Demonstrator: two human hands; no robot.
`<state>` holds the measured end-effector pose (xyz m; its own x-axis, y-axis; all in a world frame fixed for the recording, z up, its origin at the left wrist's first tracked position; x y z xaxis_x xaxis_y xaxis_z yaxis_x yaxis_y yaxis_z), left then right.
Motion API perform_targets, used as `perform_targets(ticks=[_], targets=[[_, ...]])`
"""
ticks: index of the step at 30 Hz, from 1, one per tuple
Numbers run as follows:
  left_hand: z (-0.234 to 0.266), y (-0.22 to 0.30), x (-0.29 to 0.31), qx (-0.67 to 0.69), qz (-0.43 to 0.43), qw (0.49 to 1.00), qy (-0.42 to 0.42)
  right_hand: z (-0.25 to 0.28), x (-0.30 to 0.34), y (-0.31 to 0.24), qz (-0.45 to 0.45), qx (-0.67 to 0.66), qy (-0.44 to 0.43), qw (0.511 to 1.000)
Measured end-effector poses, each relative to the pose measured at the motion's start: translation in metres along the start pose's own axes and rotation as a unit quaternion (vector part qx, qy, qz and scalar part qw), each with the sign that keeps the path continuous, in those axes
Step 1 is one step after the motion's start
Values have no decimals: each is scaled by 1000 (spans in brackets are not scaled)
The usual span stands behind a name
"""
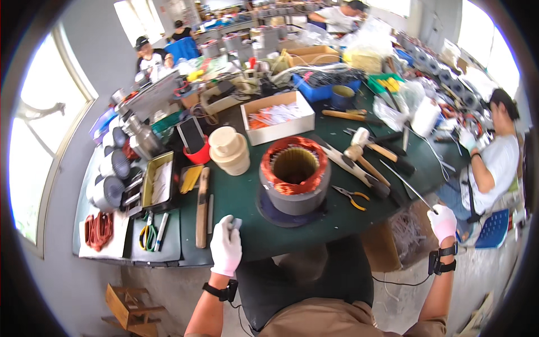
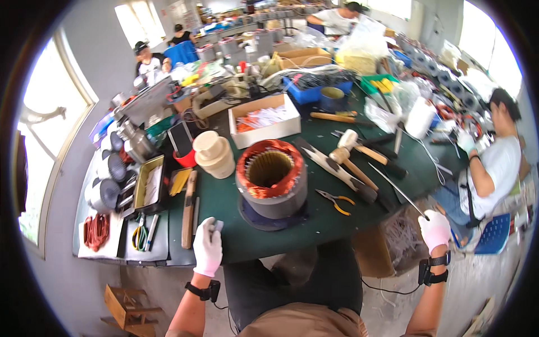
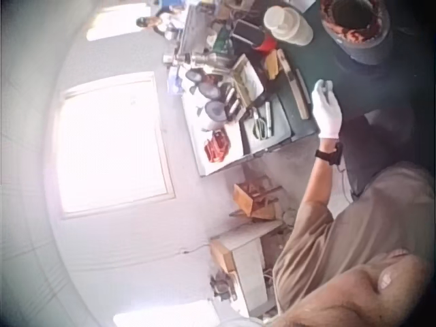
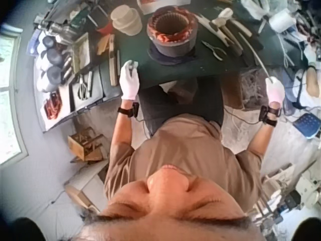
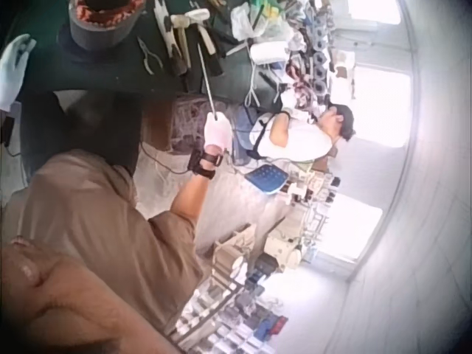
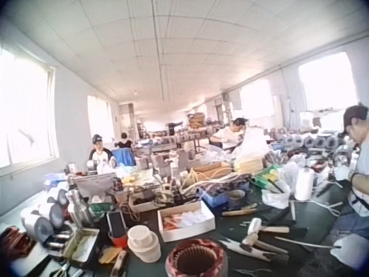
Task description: Assembling a motor stator by hammering components and adjusting copper wire coils.
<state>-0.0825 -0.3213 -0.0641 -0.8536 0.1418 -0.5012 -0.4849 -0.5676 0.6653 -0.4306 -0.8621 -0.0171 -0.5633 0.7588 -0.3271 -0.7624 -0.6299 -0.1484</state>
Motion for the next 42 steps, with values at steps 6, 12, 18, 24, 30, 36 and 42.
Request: perform_targets(ticks=[6, 12, 18, 24, 30, 36, 42], targets=[[4, -12, -21, 33, 64, 990, -124, -1, 43, -82, -205, -474, -114, 849], [0, 24, -78, 72, 94, 963, -240, -54, 48, -221, -131, -642, -294, 696], [-8, 32, -115, 141, 191, 935, -263, -108, 16, -269, -151, -650, -283, 688], [-98, -9, -118, 290, 205, 919, -172, -128, -16, -315, -131, -646, -274, 700], [-147, -11, -116, 369, 186, 909, -52, -127, -22, -325, -96, -631, -295, 711], [-151, -10, -113, 351, 165, 921, -42, -126, -19, -324, -103, -638, -291, 705], [-133, -17, -89, 334, 173, 926, -23, -118, -3, -322, -99, -639, -315, 695]])
Point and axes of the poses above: each hand's wrist, its own x-axis away from the middle knuckle, its own z-axis out of the back of the hand, y = z × x, the point moved 4 cm from there along -x, towards the middle knuckle, and after that the axes turned 10 degrees about y, right-handed, at the moved point
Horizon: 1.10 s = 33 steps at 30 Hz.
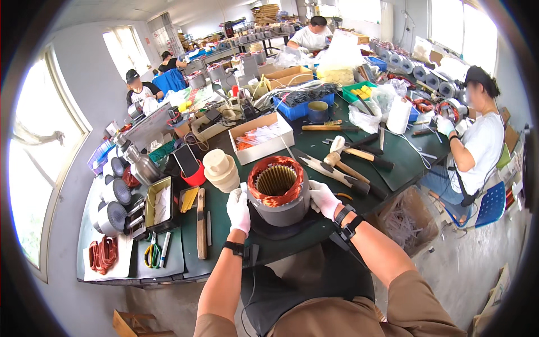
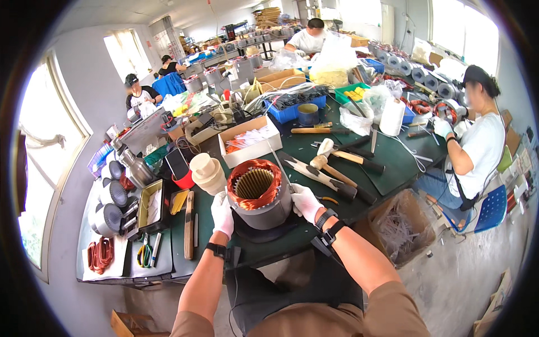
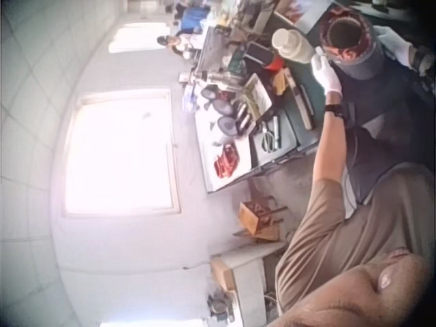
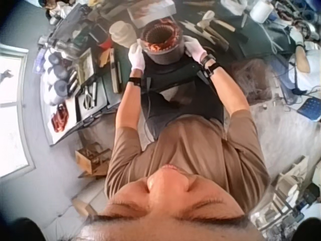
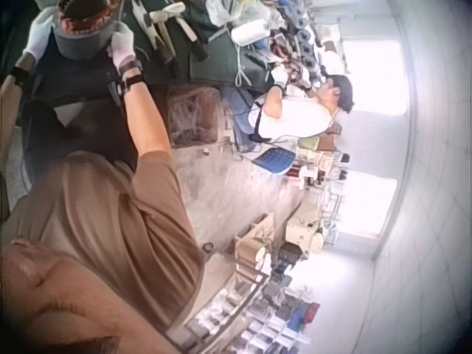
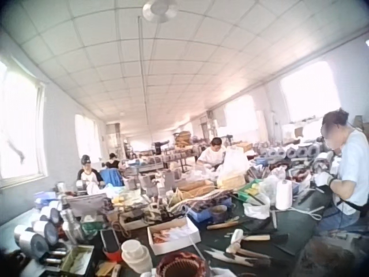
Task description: Assembling a motor stator by hammering components and adjusting copper wire coils.
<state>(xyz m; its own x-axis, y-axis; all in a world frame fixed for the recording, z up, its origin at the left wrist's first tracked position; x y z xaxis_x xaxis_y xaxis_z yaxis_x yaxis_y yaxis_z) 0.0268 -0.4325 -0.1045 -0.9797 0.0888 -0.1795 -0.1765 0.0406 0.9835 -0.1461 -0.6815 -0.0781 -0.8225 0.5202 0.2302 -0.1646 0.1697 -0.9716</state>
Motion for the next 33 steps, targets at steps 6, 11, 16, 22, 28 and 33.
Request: perform_targets(ticks=[6, 11, 16, 22, 28, 33], targets=[[36, 16, 27, 13, 64, 998, -17, -4, 11, 0, 26, 56, -37, 997], [58, 69, 75, -34, 93, 995, -10, 18, 45, -21, 105, 136, 77, 982], [40, 158, 162, -163, 72, 976, -128, 19, 145, -54, 61, -82, 26, 994], [-24, 176, 208, -128, 100, 950, -268, 1, 190, -54, -13, -38, -114, 993], [-32, 193, 209, -240, -326, 880, -250, 18, 184, -49, -47, -150, -86, 984], [-34, 205, 199, -266, -546, 765, -215, 12, 179, -60, -39, -170, -84, 981]])
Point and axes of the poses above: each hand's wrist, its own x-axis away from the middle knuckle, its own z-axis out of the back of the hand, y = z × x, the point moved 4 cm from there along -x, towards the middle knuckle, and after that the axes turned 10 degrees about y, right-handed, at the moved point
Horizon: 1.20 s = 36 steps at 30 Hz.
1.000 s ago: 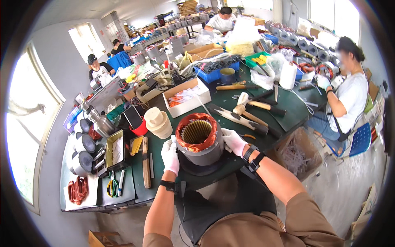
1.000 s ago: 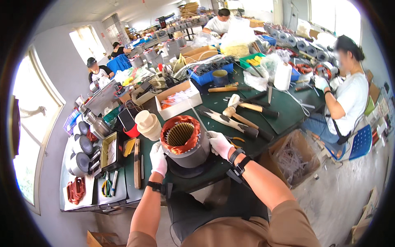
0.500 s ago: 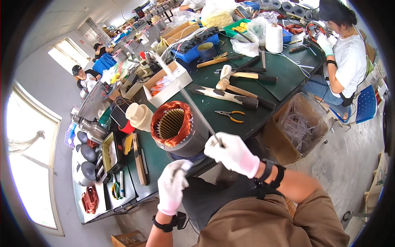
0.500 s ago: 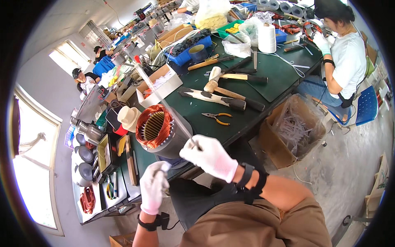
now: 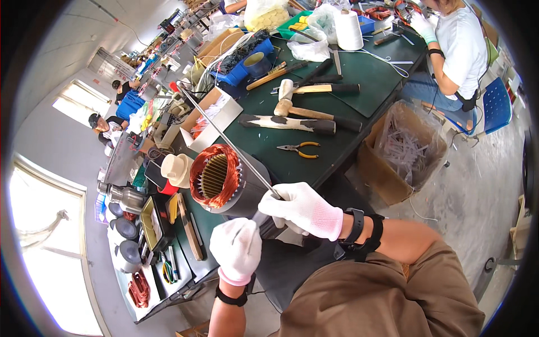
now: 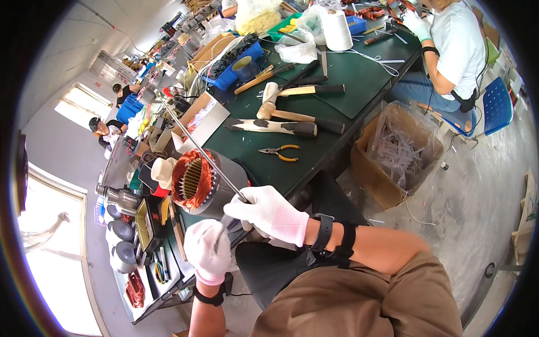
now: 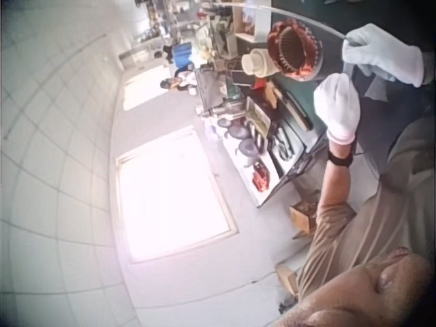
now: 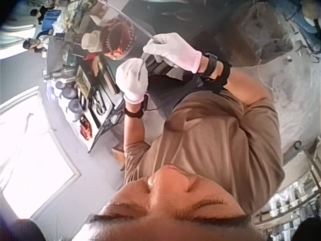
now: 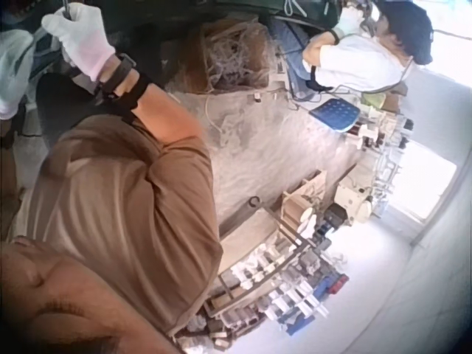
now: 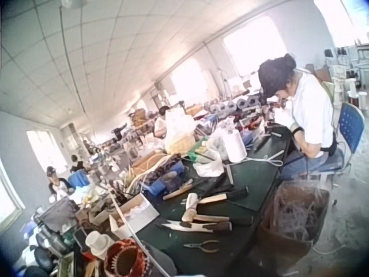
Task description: Assembling a motor stator by hammering components and adjusting copper wire coils.
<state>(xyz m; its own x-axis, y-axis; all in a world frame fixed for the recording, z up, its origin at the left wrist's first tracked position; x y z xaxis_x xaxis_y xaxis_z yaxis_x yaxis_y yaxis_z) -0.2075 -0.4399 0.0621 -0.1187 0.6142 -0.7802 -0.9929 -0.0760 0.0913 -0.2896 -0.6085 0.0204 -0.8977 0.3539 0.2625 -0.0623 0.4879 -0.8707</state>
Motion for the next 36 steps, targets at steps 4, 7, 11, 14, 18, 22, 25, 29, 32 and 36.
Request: perform_targets(ticks=[4, 7, 11, 14, 18, 22, 25, 29, 32, 36], targets=[[-6, -30, -8, -107, -20, 994, 28, 23, 10, -13, 114, 65, 81, 988], [-20, -42, -10, -115, -32, 993, 19, 55, 22, -13, 242, 202, 135, 939], [-20, -44, -7, -99, 5, 995, 17, 85, 51, -21, 428, 482, 173, 745], [-23, -43, -10, -77, 36, 996, 12, 93, 75, -35, 389, 542, 156, 728], [-27, -47, -7, -85, 85, 993, 19, 102, 104, -57, 333, 661, 116, 662], [-29, -48, -8, -99, 94, 990, 14, 95, 120, -77, 345, 753, 124, 547], [-30, -47, -10, -111, 95, 989, 18, 80, 123, -82, 358, 761, 124, 526], [-30, -49, -11, -118, 87, 989, 22, 58, 124, -93, 357, 782, 126, 495], [-30, -47, -15, -113, 82, 990, 26, 45, 122, -97, 364, 802, 127, 456], [-36, -50, -15, -104, 86, 990, 46, 57, 103, -87, 388, 787, 113, 467]])
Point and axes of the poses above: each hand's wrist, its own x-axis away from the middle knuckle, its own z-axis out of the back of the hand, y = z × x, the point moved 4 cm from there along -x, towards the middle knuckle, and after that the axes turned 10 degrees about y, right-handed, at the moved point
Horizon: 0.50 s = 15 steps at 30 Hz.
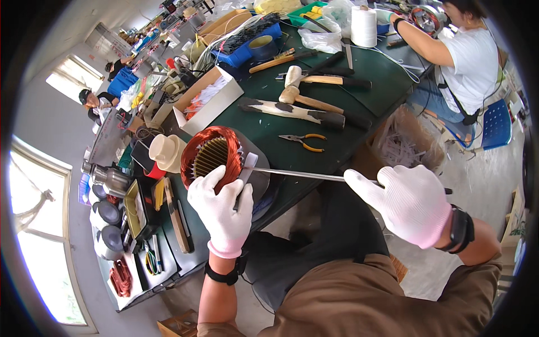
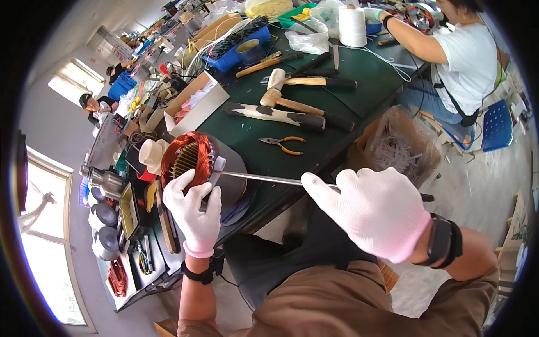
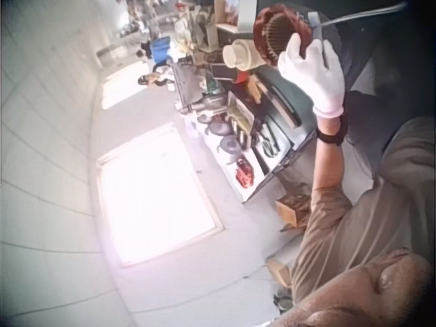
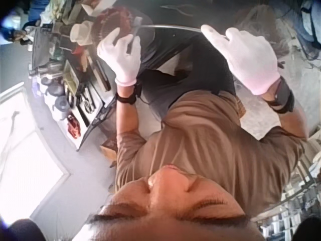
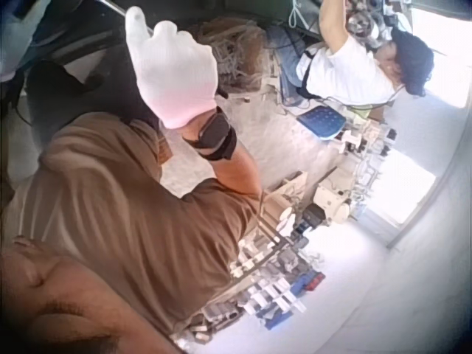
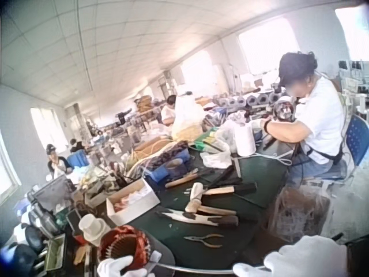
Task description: Assembling a motor stator by hammering components and adjusting copper wire coils.
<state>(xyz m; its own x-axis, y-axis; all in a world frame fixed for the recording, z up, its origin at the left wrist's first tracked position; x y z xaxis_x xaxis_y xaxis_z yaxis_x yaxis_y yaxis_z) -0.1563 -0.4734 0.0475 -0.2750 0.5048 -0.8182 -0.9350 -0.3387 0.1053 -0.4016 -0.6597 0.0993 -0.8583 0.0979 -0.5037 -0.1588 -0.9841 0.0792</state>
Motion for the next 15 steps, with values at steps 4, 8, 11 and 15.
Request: perform_targets(ticks=[4, 8, 11, 15], targets=[[-8, 6, -8, -12, -24, 999, 28, -22, -16, 13, 32, -37, 25, 998], [-2, 6, -17, 6, -4, 1000, -4, -42, -34, 32, 38, -30, 10, 999], [9, -21, -22, 84, 34, 996, -9, -63, -41, 51, 16, -102, 35, 994], [8, -36, -19, 95, 37, 994, -48, -92, -66, 96, -47, -213, 91, 972]])
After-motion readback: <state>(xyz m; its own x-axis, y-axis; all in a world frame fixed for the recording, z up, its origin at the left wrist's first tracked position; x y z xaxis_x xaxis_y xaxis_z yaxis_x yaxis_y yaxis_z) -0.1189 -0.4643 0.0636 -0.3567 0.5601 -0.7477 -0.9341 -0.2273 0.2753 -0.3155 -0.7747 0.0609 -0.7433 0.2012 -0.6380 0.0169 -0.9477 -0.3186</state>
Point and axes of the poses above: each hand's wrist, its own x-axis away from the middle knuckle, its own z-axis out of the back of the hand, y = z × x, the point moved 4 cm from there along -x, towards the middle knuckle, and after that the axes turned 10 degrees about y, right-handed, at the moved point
